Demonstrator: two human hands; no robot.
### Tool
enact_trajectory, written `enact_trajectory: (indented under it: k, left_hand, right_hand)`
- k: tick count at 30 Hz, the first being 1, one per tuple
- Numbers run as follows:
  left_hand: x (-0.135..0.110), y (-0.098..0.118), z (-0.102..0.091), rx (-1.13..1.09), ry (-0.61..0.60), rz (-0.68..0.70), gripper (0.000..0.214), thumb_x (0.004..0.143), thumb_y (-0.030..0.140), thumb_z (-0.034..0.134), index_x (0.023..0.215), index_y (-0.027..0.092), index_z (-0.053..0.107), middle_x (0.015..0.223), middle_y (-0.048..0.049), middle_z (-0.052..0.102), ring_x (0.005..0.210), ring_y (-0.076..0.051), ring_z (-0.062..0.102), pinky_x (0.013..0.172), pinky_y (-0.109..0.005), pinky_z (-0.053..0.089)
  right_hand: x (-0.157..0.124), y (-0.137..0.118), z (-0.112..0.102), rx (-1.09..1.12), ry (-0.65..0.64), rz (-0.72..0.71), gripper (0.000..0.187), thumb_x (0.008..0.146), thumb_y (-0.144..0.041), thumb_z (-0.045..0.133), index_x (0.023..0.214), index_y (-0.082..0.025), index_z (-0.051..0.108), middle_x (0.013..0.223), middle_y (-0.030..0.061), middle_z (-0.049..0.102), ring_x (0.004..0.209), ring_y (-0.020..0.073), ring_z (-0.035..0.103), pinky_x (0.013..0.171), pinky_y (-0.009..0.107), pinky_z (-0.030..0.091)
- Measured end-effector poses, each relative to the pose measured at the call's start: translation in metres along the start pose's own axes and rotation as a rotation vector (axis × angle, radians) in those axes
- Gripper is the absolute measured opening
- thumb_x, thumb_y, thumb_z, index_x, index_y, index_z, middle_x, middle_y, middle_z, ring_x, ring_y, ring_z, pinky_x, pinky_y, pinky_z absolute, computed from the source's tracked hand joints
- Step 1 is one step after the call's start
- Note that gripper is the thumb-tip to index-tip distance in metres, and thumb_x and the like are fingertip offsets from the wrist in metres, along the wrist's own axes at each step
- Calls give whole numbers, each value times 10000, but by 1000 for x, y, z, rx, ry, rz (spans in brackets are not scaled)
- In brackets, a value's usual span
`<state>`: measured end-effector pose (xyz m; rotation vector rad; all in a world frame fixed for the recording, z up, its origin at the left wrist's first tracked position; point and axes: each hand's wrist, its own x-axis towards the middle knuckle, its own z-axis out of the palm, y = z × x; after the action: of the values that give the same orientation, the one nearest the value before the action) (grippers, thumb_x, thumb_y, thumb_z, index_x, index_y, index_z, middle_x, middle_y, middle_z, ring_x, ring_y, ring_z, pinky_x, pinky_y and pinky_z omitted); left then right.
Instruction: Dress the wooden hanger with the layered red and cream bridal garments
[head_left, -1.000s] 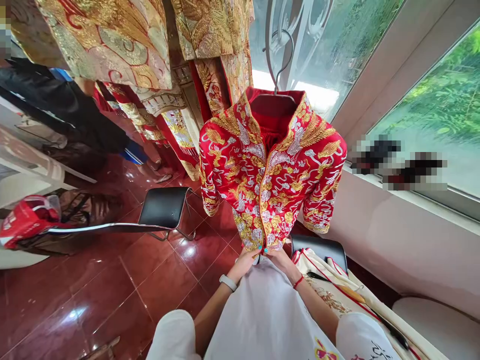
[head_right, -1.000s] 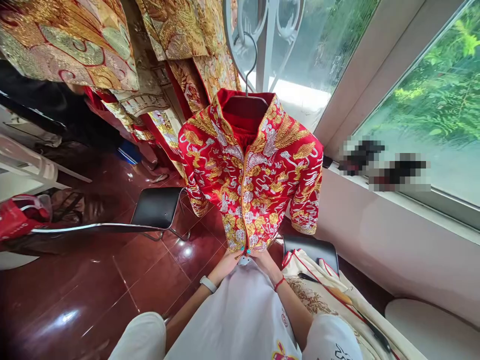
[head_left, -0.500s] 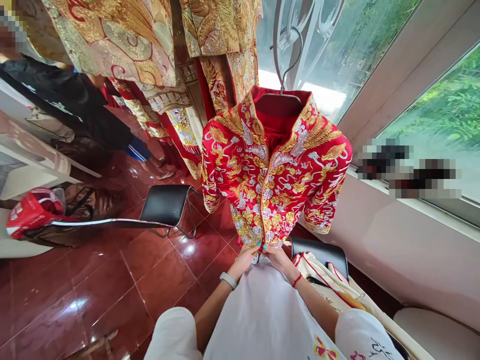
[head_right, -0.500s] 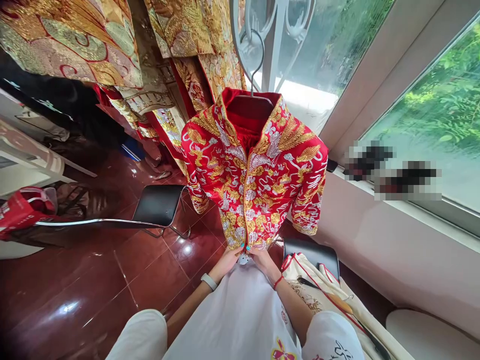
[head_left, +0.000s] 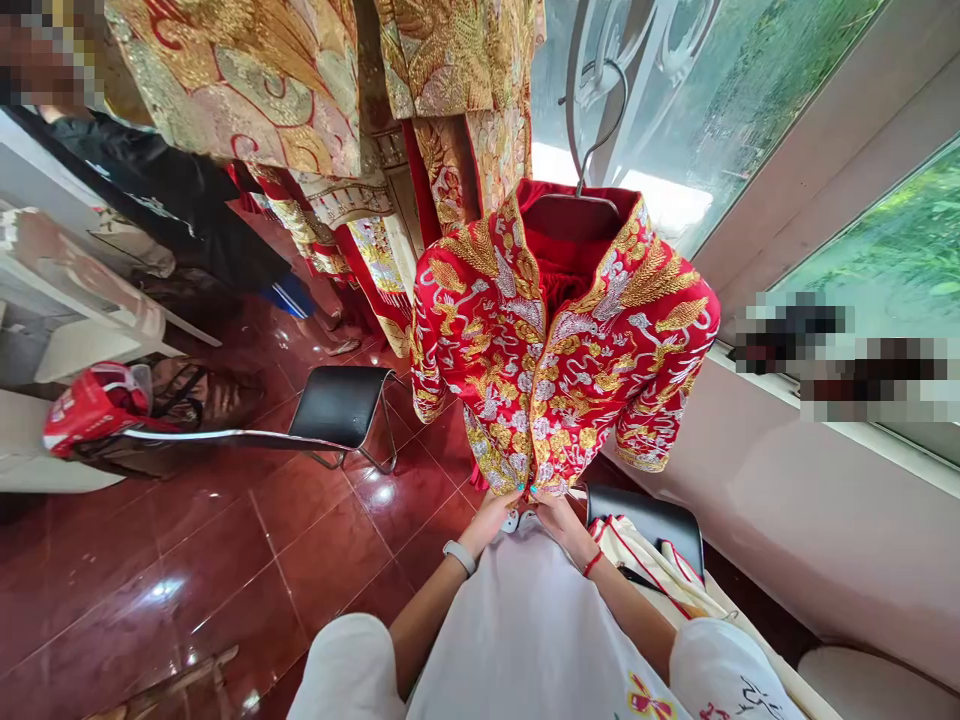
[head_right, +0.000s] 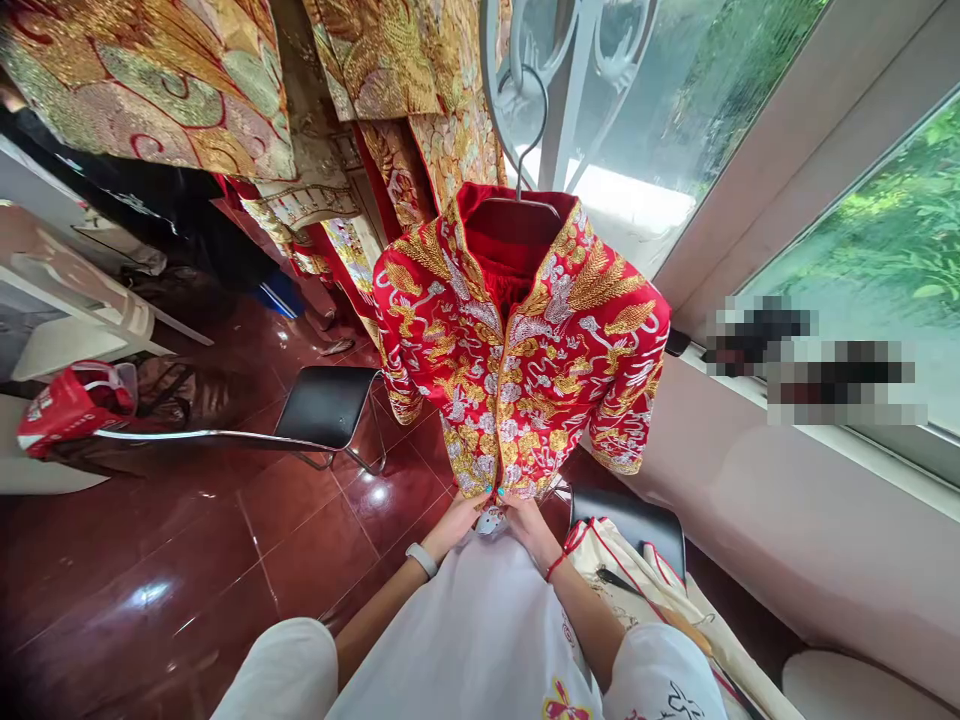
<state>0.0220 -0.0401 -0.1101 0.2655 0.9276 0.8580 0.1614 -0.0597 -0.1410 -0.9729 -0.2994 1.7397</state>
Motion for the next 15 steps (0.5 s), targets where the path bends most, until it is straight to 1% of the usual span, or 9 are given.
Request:
enact_trajectory:
  k: [2,4,7,10,13,15]
  left_hand:
    - [0,0,-2,42,18,-25,394,690,152,827,1066,207,725,1091,-80,767,1120,-282,679,1002,-382,504]
    - [2,-1,-6,83,31,-36,388,679,180,844,1050,192,733,1097,-88,766,1073,-285,693,945,-375,525]
    - [5,-2,-11,103,54,-27,400,668,191,853,1052,192,741,1098,-90,766,1040,-262,699,907,-342,528]
    - [10,-4,-13,118,71,-9,441,656,202,861,1079,190,737,1090,-89,764,981,-244,706,851,-321,528]
    - [13,-6,-16,122,63,0,480,647,234,874,1098,168,723,1067,-93,762,912,-235,705,791,-306,522]
    - [14,-8,-18,96,51,-23,500,645,229,879,1111,158,713,1034,-90,762,898,-226,701,780,-291,513]
  right_hand:
    - [1,1,-2,3,-5,4,336,572,-277,898,832,-223,693,777,3,730,740,201,669,810,368,538]
    - [2,1,-3,3,1,6,336,567,-281,903,821,-221,691,787,2,733,723,188,662,796,352,541]
    - [4,1,-6,-18,20,18,386,557,-309,917,858,-214,695,832,9,743,746,190,669,783,346,543]
    - [5,3,-8,-57,40,33,422,563,-347,926,891,-212,697,833,15,742,760,195,674,784,352,538]
    - [6,5,-9,-62,63,16,451,566,-379,928,918,-217,697,859,23,746,772,200,679,794,365,533]
    - [7,6,-8,-55,76,0,455,557,-393,931,903,-217,694,861,20,746,766,196,676,796,366,532]
